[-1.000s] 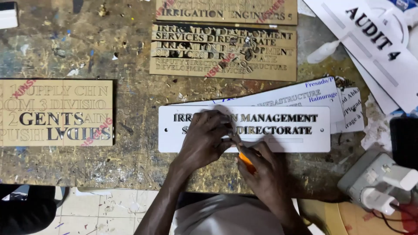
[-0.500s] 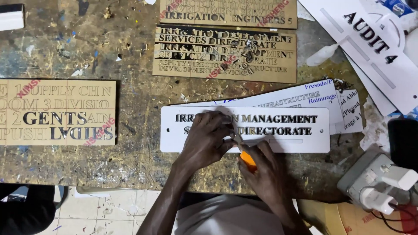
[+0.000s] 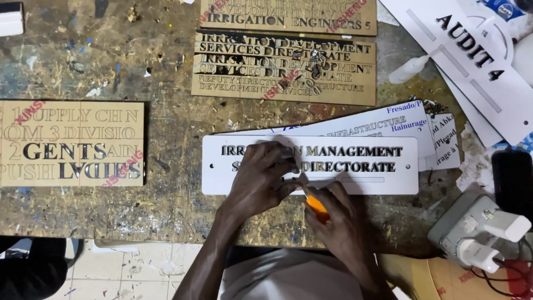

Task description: Trimming the excess vinyl or paper from the edges of a white sign board using a utility knife on a workshop table.

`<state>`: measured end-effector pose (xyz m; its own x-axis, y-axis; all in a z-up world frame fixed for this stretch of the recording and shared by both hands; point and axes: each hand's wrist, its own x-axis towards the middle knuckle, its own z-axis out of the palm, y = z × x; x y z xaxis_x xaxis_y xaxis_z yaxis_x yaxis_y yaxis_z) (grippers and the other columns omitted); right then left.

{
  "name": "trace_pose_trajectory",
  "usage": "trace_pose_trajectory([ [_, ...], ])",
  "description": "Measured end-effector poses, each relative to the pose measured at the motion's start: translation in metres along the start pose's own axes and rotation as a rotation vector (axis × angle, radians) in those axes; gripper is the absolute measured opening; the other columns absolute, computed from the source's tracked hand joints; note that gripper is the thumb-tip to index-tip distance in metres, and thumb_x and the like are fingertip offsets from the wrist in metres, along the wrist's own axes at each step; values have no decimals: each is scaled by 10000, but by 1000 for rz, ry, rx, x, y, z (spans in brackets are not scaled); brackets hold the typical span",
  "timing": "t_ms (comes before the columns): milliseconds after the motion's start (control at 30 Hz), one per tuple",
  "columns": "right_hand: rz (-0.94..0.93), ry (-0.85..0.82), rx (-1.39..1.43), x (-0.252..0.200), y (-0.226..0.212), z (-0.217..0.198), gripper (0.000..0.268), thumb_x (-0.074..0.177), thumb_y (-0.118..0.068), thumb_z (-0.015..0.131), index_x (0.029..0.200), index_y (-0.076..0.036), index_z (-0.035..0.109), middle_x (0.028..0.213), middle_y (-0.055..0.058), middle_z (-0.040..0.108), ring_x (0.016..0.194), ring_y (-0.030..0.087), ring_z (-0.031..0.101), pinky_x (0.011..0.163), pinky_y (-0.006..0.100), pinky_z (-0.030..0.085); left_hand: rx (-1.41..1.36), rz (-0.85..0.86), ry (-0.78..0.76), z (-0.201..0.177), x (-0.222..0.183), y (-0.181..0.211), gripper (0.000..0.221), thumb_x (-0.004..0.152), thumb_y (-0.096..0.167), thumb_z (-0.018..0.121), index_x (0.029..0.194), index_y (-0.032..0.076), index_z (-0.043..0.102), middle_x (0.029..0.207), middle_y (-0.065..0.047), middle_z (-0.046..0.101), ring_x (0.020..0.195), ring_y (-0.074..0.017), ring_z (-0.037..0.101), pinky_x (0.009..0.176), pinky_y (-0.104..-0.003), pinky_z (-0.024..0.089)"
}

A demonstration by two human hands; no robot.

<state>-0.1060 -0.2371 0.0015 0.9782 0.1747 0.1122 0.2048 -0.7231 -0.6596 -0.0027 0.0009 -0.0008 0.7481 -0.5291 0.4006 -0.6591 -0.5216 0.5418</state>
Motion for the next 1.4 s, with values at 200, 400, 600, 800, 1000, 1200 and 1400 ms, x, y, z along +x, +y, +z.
trace_pose_trajectory([
  [200,2,14,58,3,-8,-4,514,966,-114,866,1461,-180,743,1237,97,666,896,193,748,694,290,697,19,2,-3,0,0,0,368,932,414,937,1207,190,838,1394,-63,736,1312,-361,594,1018,-534,465],
  [400,-2,9,50,-2,6,6,578,956,-109,880,1498,-207,704,1259,99,640,834,135,747,665,221,755,14,53,31,-3,2,0,371,968,387,927,1298,239,846,1379,-32,737,1313,-347,602,990,-524,462],
  [600,10,0,42,-3,9,6,572,958,-128,875,1498,-197,701,1276,93,645,725,86,721,639,195,743,70,58,-46,-1,0,-3,394,905,378,955,1285,315,871,1467,-6,711,1375,-351,581,1047,-554,447],
  [800,-32,54,67,-3,8,7,581,965,-118,891,1508,-213,709,1169,88,659,891,171,694,674,255,703,79,70,-92,0,-2,-2,360,986,344,860,1324,224,833,1523,-124,628,1472,-429,523,1083,-608,435],
  [1000,-89,79,-106,-3,11,1,590,939,-211,923,1492,-202,719,1186,90,715,876,185,699,622,307,622,78,68,-116,-1,-1,4,438,1068,368,742,1465,183,742,1604,-164,589,1550,-459,470,1200,-627,415],
  [1200,-43,-3,-17,5,7,-14,617,918,-147,903,1502,-163,705,1278,103,700,817,134,692,618,244,691,9,56,-74,-6,12,11,345,1071,310,730,1352,108,735,1399,-176,644,1380,-447,552,1096,-583,425],
  [1400,96,-11,152,26,-22,-39,429,988,-206,847,1408,-130,805,1312,110,759,1188,270,775,959,397,651,-32,-24,-175,-1,20,14,372,1022,163,679,1379,55,691,1329,-189,628,1234,-398,532,1083,-611,420],
])
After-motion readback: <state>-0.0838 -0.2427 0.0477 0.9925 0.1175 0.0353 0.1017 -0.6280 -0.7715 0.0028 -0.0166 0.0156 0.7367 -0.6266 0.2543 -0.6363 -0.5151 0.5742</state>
